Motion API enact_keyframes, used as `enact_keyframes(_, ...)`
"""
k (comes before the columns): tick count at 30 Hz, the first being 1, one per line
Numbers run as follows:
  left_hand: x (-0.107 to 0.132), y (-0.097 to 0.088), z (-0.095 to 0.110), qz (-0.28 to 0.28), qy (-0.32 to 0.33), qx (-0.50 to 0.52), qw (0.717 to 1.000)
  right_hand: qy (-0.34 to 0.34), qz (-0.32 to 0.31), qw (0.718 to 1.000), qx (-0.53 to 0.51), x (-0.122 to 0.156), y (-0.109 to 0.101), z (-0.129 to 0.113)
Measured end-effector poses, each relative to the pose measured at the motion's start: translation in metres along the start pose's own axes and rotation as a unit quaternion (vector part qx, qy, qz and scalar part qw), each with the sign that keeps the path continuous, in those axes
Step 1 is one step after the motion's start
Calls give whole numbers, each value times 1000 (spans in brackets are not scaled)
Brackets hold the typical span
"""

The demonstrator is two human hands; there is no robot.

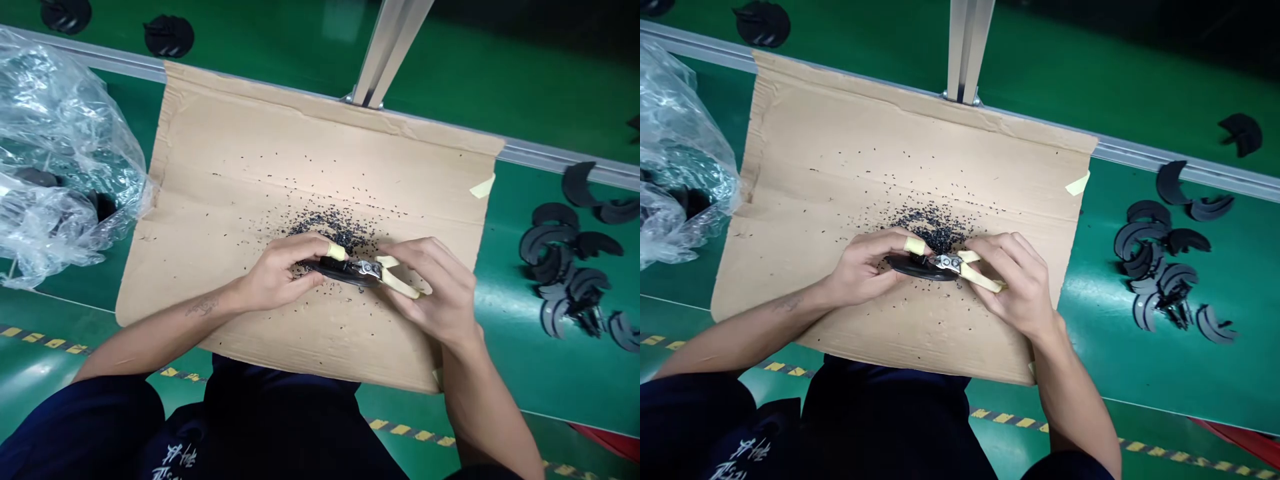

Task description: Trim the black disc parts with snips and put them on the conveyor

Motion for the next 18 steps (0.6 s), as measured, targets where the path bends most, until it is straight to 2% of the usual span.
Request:
enact_keyframes(4, 0, -1, 2, 7, 15, 3, 1000, -15, 1, 1000, 11, 1, 1, -3)
enact_keyframes(8, 1, 0, 2, 11, 24, 7, 1000, -48, 30, 998, 17, 2, -1, -9)
enact_keyframes(15, 4, -2, 3, 41, 33, 39, 998, -78, 64, 985, 138, 5, -6, -23)
enact_keyframes(18, 4, -2, 9, 38, 48, 34, 998, -72, 59, 987, 127, 7, -5, -26)
Point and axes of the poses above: each hand's wrist, its own x-axis away from the middle knuckle, its own y-axis out of the palm, z = x × y, the point moved 10 cm from there along -x, towards the middle knuckle, and after that the axes turned 3 degrees about z, right-handed, at the moved point
